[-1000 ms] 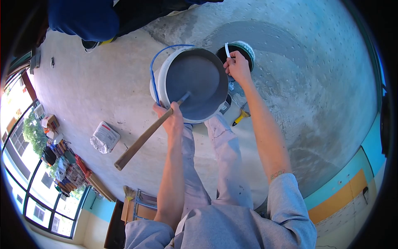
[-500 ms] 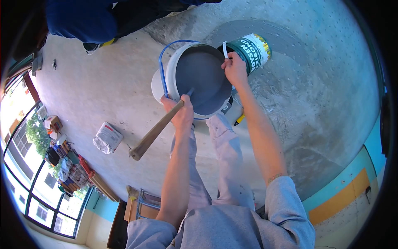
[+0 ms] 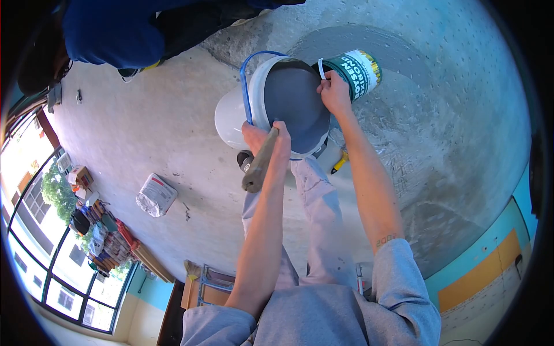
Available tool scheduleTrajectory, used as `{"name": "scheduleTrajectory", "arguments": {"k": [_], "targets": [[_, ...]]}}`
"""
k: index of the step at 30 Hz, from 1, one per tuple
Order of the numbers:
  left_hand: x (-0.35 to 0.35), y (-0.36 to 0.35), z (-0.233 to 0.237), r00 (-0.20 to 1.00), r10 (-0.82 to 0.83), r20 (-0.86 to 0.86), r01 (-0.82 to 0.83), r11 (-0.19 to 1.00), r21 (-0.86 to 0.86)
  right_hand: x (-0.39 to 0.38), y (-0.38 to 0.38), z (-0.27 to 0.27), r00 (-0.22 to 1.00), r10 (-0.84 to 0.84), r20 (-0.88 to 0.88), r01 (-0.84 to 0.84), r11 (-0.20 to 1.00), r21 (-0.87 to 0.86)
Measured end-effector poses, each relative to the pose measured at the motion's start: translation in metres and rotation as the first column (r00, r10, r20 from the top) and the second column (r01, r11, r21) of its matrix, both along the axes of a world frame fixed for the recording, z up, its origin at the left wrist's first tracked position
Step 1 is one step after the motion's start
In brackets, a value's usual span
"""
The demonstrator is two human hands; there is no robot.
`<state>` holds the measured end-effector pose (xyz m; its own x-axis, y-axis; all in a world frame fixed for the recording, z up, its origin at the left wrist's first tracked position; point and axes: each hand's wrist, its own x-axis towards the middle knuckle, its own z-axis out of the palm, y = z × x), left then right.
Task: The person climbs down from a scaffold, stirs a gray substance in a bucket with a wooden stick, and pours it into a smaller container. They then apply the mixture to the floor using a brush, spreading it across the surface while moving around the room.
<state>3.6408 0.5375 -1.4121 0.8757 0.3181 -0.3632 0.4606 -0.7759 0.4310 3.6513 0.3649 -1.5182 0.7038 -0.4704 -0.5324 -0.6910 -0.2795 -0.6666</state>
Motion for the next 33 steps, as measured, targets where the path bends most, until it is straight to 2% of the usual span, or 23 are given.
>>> {"name": "scheduleTrajectory", "arguments": {"k": [8, 17, 27, 31, 33], "targets": [[0.001, -0.003, 0.000, 0.997, -0.074, 0.027, 0.075, 0.997, -0.010, -0.002, -0.003, -0.009, 1.000, -0.001, -0.020, 0.000, 0.998, -0.058], [0.001, 0.016, 0.006, 0.997, 0.031, -0.068, -0.035, 0.997, -0.072, -0.006, 0.000, 0.012, 0.999, -0.043, 0.018, 0.043, 0.999, -0.003], [-0.009, 0.072, -0.002, 0.999, 0.036, 0.031, -0.030, 0.985, -0.169, -0.012, 0.003, 0.038, 0.996, -0.071, 0.052, 0.066, 0.994, 0.092], [-0.003, 0.086, 0.005, 0.996, 0.083, -0.034, -0.087, 0.984, -0.153, -0.018, -0.003, 0.033, 0.994, -0.093, 0.053, 0.087, 0.990, 0.110], [-0.001, 0.090, 0.005, 0.997, 0.076, -0.008, -0.076, 0.983, -0.165, -0.021, -0.009, 0.032, 0.996, -0.084, 0.040, 0.080, 0.993, 0.089]]}}
